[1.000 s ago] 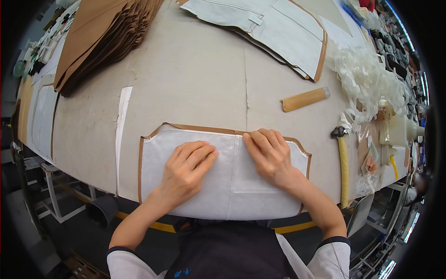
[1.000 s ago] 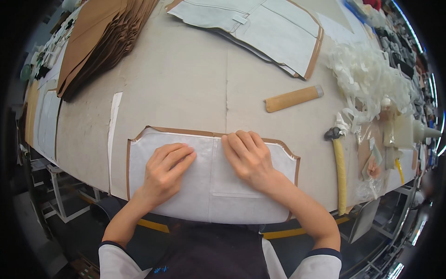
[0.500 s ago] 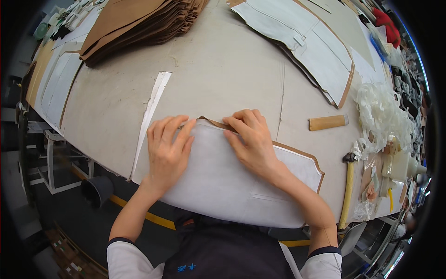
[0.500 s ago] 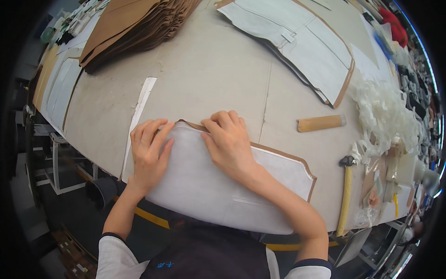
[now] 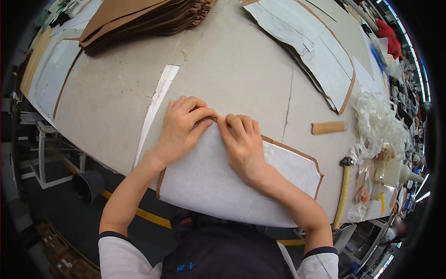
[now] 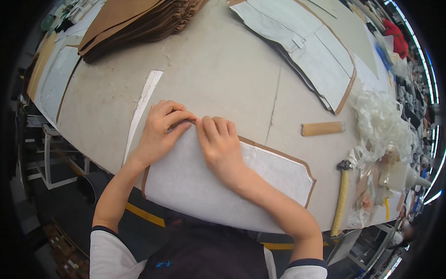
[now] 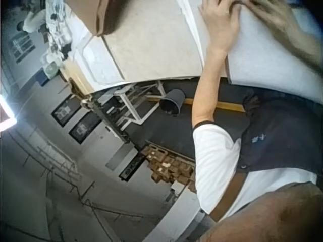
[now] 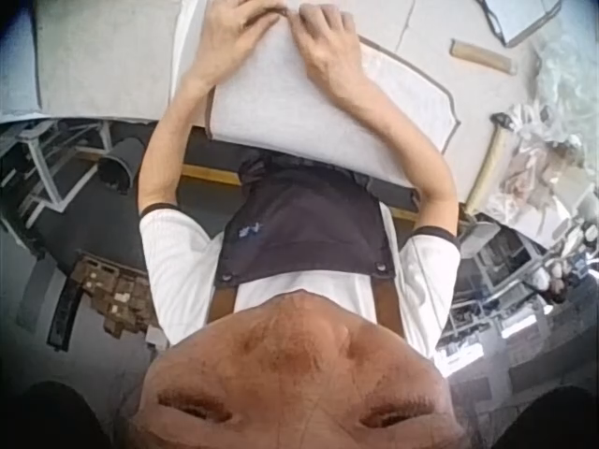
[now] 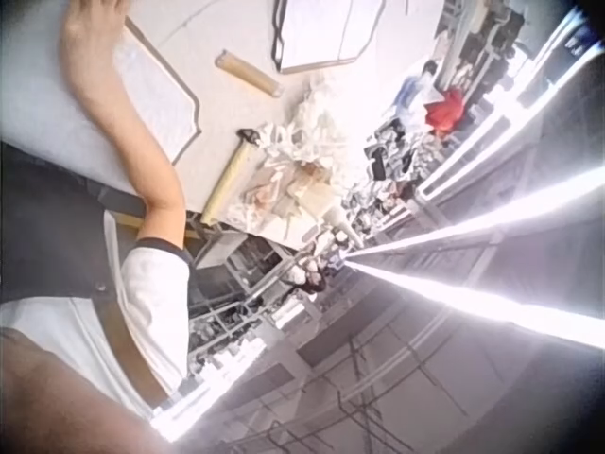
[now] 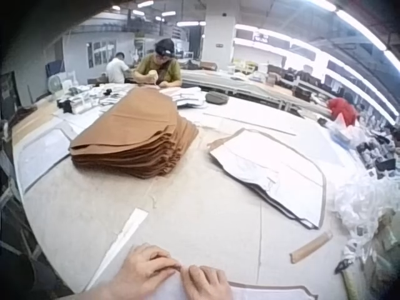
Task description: The recorder is assembling and gluing edges of a leather or faux-leather bag component on a workshop table.
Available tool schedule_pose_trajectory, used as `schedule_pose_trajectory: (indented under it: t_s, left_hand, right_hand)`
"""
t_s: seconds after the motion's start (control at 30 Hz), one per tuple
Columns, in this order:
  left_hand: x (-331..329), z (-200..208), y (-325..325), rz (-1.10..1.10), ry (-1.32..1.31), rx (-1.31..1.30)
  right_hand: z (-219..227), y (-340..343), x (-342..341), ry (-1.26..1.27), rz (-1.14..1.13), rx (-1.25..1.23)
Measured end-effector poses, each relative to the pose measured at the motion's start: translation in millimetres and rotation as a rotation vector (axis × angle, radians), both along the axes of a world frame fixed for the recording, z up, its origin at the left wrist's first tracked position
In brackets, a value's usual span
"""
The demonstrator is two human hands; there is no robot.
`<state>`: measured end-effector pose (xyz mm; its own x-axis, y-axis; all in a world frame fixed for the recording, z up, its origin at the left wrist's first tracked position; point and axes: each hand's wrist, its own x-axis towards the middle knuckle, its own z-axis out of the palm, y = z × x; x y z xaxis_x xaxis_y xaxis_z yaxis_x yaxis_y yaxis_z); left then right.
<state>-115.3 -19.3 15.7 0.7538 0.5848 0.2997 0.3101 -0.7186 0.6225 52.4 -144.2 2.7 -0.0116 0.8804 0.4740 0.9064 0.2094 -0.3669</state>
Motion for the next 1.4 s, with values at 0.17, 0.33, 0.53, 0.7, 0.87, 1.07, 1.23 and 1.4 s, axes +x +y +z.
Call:
schedule_pose_trajectory:
  t_s: [0.17, 0.33, 0.53, 0.7, 0.87, 1.07, 1.23, 1.4]
  left_hand:
    - [-5.7, -1.8, -7.4, 0.047, -0.007, 0.046]
    - [-7.3, 2.7, -26.8, 0.105, -0.090, 0.185]
    - [-11.8, 9.2, -56.8, 0.078, 0.067, 0.391]
    - [-8.3, 9.1, -73.3, 0.095, 0.140, 0.319]
    - [-5.4, 4.5, -78.5, 0.179, 0.178, 0.299]
    - [-3.8, -0.5, -79.2, 0.204, 0.183, 0.310]
    - [-3.3, 0.2, -79.7, 0.197, 0.183, 0.301]
    - [-3.4, -1.0, -80.4, 0.204, 0.199, 0.310]
  right_hand:
    - [44.6, -36.8, 71.6, 0.181, 0.018, -0.127]
    - [52.7, -112.0, 210.4, -0.253, -0.302, -0.183]
    - [52.0, -118.7, 237.3, -0.199, -0.089, -0.372]
    - [53.6, -67.3, 200.4, 0.098, 0.033, -0.300]
    - [57.7, 0.6, 142.9, 0.117, 0.403, -0.475]
    - [60.8, 35.6, 135.5, 0.026, 0.578, -0.631]
    - [60.2, 47.2, 133.8, -0.152, 0.723, -0.409]
    - [58.9, 53.0, 124.0, -0.205, 0.766, -0.412]
